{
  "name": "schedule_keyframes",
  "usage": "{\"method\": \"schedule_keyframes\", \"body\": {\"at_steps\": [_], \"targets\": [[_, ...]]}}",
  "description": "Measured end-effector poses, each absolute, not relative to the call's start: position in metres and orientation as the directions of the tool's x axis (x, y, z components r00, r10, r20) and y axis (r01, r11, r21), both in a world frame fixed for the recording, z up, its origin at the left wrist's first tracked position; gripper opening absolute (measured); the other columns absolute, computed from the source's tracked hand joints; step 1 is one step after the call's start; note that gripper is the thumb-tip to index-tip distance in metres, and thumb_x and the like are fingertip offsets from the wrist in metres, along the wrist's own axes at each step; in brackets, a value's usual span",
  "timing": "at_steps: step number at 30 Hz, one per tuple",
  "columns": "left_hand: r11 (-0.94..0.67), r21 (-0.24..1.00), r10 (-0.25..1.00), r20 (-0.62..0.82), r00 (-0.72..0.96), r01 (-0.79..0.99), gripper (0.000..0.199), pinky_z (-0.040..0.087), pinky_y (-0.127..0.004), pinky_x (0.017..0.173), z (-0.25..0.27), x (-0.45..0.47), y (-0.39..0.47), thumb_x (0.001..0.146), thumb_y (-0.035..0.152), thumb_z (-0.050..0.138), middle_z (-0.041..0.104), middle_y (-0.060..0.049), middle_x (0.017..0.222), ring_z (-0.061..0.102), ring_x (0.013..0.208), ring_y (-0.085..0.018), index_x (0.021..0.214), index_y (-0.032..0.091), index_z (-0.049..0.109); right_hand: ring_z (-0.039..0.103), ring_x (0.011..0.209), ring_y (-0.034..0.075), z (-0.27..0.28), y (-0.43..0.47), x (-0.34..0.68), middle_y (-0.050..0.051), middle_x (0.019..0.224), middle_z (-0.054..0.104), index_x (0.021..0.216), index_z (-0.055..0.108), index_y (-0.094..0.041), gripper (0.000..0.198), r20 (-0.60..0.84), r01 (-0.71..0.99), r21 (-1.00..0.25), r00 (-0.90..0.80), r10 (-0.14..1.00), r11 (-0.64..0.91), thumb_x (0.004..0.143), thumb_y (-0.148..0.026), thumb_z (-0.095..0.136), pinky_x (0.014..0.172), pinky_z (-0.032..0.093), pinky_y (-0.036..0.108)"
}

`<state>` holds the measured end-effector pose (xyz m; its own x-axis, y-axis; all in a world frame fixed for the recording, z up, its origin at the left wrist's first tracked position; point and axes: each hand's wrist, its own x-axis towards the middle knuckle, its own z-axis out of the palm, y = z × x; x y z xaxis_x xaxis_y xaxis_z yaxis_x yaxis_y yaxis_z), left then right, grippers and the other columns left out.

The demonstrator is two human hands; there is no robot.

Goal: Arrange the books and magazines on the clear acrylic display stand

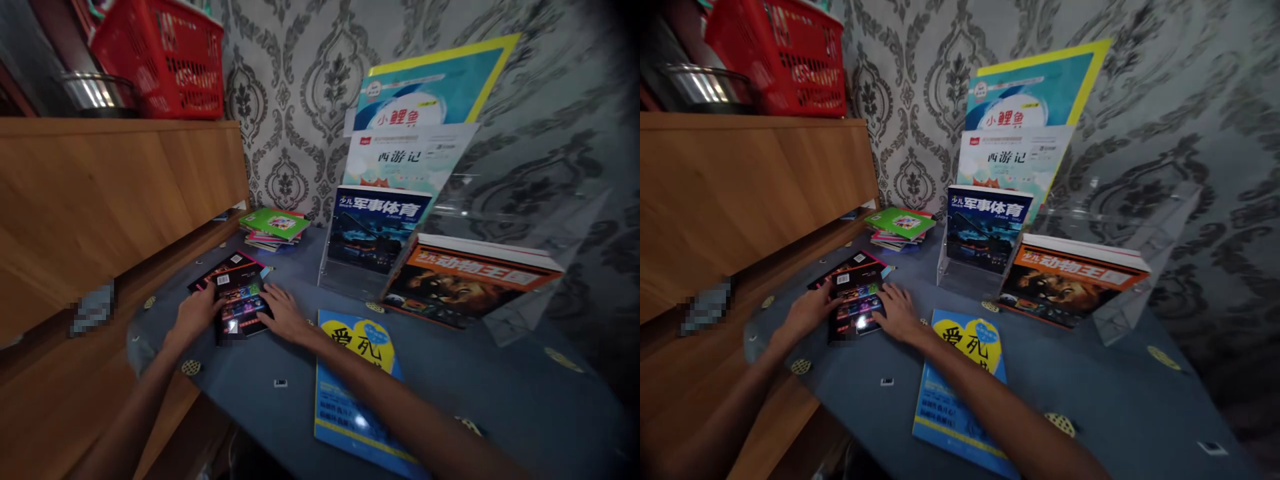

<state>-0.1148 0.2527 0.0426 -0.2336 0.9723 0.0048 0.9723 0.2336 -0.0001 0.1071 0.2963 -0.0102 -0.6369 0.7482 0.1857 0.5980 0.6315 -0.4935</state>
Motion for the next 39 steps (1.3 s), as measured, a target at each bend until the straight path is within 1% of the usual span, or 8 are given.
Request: {"method": "schedule_keyframes", "body": {"at_steps": [4,7,10,16,21,28,34,39], "targets": [[0.011,-0.111,0.980,0.197,0.011,0.994,0.036,0.050,-0.042,0.099,0.028,-0.095,0.251,0.100,0.033,0.041,0.065,-0.020,0.129,0.059,0.125,-0.030,0.122,0.013,0.061,0.032,0.149,0.031,-0.015,0.291,0.105,0.019,0.154,0.045,0.142,0.051,-0.013,0.043,0.265,0.569,-0.305,-0.720,0.642,0.764,0.101,-0.024,0.047,0.120,0.024,0.059],[-0.287,-0.023,0.942,0.176,0.286,0.958,0.043,0.036,-0.043,0.116,0.005,-0.094,0.267,0.102,0.032,0.037,0.053,-0.015,0.148,0.044,0.142,-0.024,0.138,0.015,0.053,0.040,0.144,0.028,-0.019,0.290,0.103,0.019,0.148,0.052,0.138,0.055,-0.010,0.039,0.295,0.493,-0.228,-0.787,0.542,0.840,0.102,-0.017,0.039,0.120,0.029,0.055],[-0.365,0.008,0.924,0.126,0.361,0.931,0.051,0.025,-0.050,0.121,-0.009,-0.103,0.290,0.104,0.038,0.032,0.042,-0.012,0.158,0.029,0.151,-0.023,0.150,0.019,0.042,0.044,0.142,0.026,-0.023,0.292,0.103,0.018,0.145,0.055,0.137,0.056,-0.012,0.039,0.316,0.468,-0.222,-0.796,0.517,0.856,0.103,-0.017,0.039,0.118,0.035,0.052],[-0.201,0.002,0.973,0.116,0.199,0.980,0.053,0.024,-0.051,0.121,-0.005,-0.129,0.324,0.104,0.037,0.031,0.036,-0.011,0.161,0.027,0.152,-0.024,0.154,0.021,0.036,0.039,0.145,0.027,-0.026,0.292,0.107,0.017,0.151,0.049,0.143,0.052,-0.013,0.042,0.324,0.460,-0.247,-0.790,0.521,0.853,0.103,-0.023,0.042,0.117,0.039,0.049],[-0.074,0.013,0.973,0.219,0.070,0.997,0.048,0.039,-0.041,0.112,0.004,-0.130,0.322,0.103,0.035,0.032,0.055,-0.014,0.146,0.049,0.136,-0.025,0.144,0.014,0.047,0.037,0.146,0.026,-0.023,0.290,0.108,0.019,0.151,0.048,0.142,0.052,-0.010,0.043,0.338,0.427,-0.258,-0.800,0.495,0.867,0.104,-0.027,0.042,0.119,0.037,0.044],[0.164,-0.174,0.966,0.226,-0.123,0.971,0.044,0.053,-0.043,0.087,0.034,-0.098,0.290,0.102,0.039,0.032,0.065,-0.019,0.124,0.063,0.114,-0.033,0.131,0.015,0.055,0.044,0.142,0.029,-0.015,0.284,0.111,0.019,0.145,0.055,0.135,0.057,-0.012,0.037,0.262,0.554,-0.278,-0.743,0.616,0.785,0.103,-0.023,0.041,0.118,0.033,0.055],[0.178,-0.273,0.984,0.039,-0.174,0.945,0.047,0.055,-0.043,0.074,0.043,-0.076,0.233,0.104,0.034,0.027,0.073,-0.019,0.104,0.072,0.093,-0.034,0.138,0.010,0.047,0.044,0.142,0.030,-0.011,0.267,0.117,0.023,0.143,0.055,0.134,0.057,-0.007,0.042,0.242,0.620,-0.276,-0.695,0.677,0.734,0.102,-0.031,0.047,0.120,0.027,0.054],[0.092,-0.289,0.974,-0.174,-0.147,0.953,0.046,0.056,-0.043,0.069,0.043,-0.053,0.171,0.104,0.034,0.030,0.075,-0.019,0.089,0.074,0.087,-0.036,0.138,0.009,0.049,0.038,0.145,0.032,-0.010,0.243,0.118,0.023,0.149,0.049,0.136,0.056,-0.006,0.046,0.248,0.570,-0.283,-0.733,0.633,0.771,0.100,-0.036,0.052,0.121,0.025,0.054]]}}
